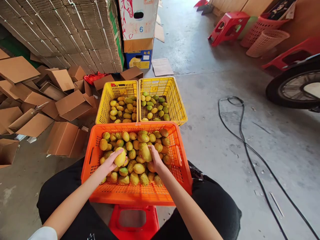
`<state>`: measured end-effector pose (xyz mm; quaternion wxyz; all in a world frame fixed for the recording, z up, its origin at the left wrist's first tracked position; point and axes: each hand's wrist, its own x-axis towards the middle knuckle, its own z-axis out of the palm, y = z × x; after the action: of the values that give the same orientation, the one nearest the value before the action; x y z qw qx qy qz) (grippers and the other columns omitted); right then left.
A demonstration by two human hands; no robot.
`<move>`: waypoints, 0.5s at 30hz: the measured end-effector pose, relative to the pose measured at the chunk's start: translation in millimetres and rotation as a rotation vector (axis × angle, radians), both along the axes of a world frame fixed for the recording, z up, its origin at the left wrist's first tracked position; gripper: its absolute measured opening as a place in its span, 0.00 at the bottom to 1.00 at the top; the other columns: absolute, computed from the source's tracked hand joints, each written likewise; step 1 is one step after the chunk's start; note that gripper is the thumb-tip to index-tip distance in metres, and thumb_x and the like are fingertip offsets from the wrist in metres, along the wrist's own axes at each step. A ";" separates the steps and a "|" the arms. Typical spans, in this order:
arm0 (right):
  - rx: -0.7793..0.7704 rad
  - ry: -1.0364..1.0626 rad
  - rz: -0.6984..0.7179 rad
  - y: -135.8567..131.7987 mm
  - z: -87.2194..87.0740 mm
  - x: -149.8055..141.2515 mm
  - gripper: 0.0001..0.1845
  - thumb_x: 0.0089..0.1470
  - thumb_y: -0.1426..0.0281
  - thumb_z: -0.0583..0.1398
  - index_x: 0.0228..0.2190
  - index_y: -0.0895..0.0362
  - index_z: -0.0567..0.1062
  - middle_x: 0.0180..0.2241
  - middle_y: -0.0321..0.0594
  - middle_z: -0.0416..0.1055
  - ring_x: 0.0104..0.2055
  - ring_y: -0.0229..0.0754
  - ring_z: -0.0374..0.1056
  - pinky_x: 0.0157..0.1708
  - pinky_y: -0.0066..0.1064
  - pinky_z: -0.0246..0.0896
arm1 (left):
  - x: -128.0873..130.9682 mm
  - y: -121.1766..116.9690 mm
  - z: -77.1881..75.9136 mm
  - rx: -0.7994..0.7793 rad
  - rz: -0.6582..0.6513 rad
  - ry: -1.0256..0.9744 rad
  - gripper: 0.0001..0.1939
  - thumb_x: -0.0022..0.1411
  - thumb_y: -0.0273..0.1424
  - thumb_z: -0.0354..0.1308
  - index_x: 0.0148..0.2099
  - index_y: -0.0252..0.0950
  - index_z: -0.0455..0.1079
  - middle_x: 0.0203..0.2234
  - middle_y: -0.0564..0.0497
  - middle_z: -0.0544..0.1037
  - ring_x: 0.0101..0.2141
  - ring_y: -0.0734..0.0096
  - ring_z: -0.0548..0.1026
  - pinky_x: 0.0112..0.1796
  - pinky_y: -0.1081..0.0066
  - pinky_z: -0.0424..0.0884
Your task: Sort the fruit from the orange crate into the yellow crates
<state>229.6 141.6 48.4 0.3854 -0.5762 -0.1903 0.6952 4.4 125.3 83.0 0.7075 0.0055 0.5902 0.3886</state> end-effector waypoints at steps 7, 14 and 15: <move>-0.030 0.014 0.041 -0.4 14.2 -6.1 0.21 0.40 0.57 0.73 0.34 0.50 0.74 0.34 0.36 0.75 0.34 0.43 0.72 0.31 0.34 0.72 | -2.2 0.9 -4.4 -0.021 0.067 0.058 0.08 0.58 0.27 0.68 0.39 0.34 0.72 0.27 0.52 0.78 0.24 0.74 0.76 0.26 0.76 0.75; 0.000 -0.061 0.039 -1.5 11.6 -6.3 0.25 0.38 0.56 0.73 0.37 0.51 0.73 0.33 0.34 0.75 0.35 0.44 0.72 0.32 0.34 0.69 | 0.0 0.3 2.4 0.049 -0.018 0.040 0.13 0.53 0.28 0.72 0.39 0.33 0.73 0.30 0.47 0.81 0.29 0.68 0.80 0.29 0.73 0.78; 0.017 -0.073 0.041 -1.4 11.0 -5.8 0.23 0.39 0.55 0.71 0.36 0.51 0.74 0.33 0.35 0.75 0.36 0.44 0.72 0.33 0.33 0.69 | -0.1 -0.2 2.6 0.052 -0.027 0.049 0.14 0.53 0.28 0.73 0.39 0.33 0.72 0.31 0.46 0.81 0.29 0.67 0.80 0.29 0.72 0.78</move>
<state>223.8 140.1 59.5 0.3688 -0.5938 -0.2216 0.6799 4.3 125.2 85.6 0.6976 0.0414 0.5970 0.3940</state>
